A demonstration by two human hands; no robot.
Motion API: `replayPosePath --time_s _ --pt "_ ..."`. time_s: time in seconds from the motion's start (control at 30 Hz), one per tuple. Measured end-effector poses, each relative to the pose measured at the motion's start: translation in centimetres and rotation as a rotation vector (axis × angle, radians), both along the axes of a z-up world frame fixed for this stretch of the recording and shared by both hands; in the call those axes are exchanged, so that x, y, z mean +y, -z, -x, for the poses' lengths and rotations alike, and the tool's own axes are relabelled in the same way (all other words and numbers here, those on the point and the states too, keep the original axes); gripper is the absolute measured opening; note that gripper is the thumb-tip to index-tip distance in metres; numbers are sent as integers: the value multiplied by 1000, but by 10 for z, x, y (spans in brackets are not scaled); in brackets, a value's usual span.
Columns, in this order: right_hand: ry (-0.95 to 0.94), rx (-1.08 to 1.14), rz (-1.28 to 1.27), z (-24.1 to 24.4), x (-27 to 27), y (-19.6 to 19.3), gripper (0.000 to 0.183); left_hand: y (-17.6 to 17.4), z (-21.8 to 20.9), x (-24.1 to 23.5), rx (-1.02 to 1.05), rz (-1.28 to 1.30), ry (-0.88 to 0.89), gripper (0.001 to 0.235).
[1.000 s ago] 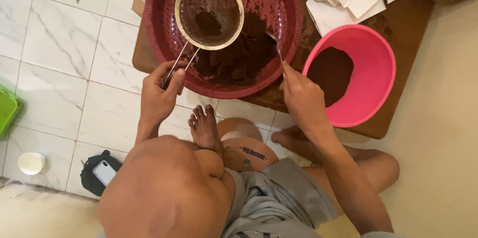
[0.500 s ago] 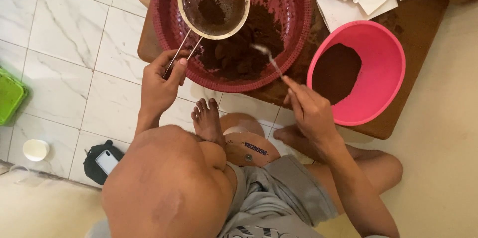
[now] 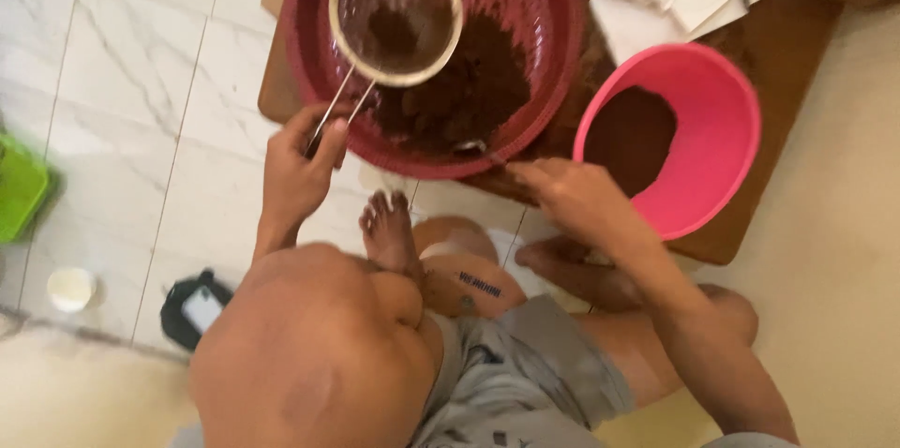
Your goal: The person sits on the floor and uses a spoon to scoop a dark brown powder from a large red bowl into a metal sieve. They then shake the sieve over a pink bowl to sift the powder, repeating this process multiple times.
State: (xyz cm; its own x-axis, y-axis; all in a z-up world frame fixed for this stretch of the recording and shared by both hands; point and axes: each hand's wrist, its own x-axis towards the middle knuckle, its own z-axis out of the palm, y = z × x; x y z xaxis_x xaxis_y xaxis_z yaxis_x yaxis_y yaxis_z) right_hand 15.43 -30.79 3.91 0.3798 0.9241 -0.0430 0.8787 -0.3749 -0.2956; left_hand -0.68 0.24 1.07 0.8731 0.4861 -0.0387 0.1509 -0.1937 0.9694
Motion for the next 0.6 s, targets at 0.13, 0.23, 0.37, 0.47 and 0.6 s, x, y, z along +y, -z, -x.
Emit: replayPosePath --time_s 0.13,0.23,0.37,0.47,0.6 --pt "15 -78 -18 -6 1 -3 19 16 3 5 182 -102 -38 20" --pt "48 37 -73 -19 -9 7 21 5 -5 -1 110 34 -79 20" --pt "-5 -17 -22 -18 -10 14 20 6 -12 -1 79 54 -85 21" --pt "38 19 -59 -16 -11 6 24 4 -16 -3 35 77 -79 22" --pt "533 449 -386 3 -16 19 32 6 -18 1 45 99 -62 20"
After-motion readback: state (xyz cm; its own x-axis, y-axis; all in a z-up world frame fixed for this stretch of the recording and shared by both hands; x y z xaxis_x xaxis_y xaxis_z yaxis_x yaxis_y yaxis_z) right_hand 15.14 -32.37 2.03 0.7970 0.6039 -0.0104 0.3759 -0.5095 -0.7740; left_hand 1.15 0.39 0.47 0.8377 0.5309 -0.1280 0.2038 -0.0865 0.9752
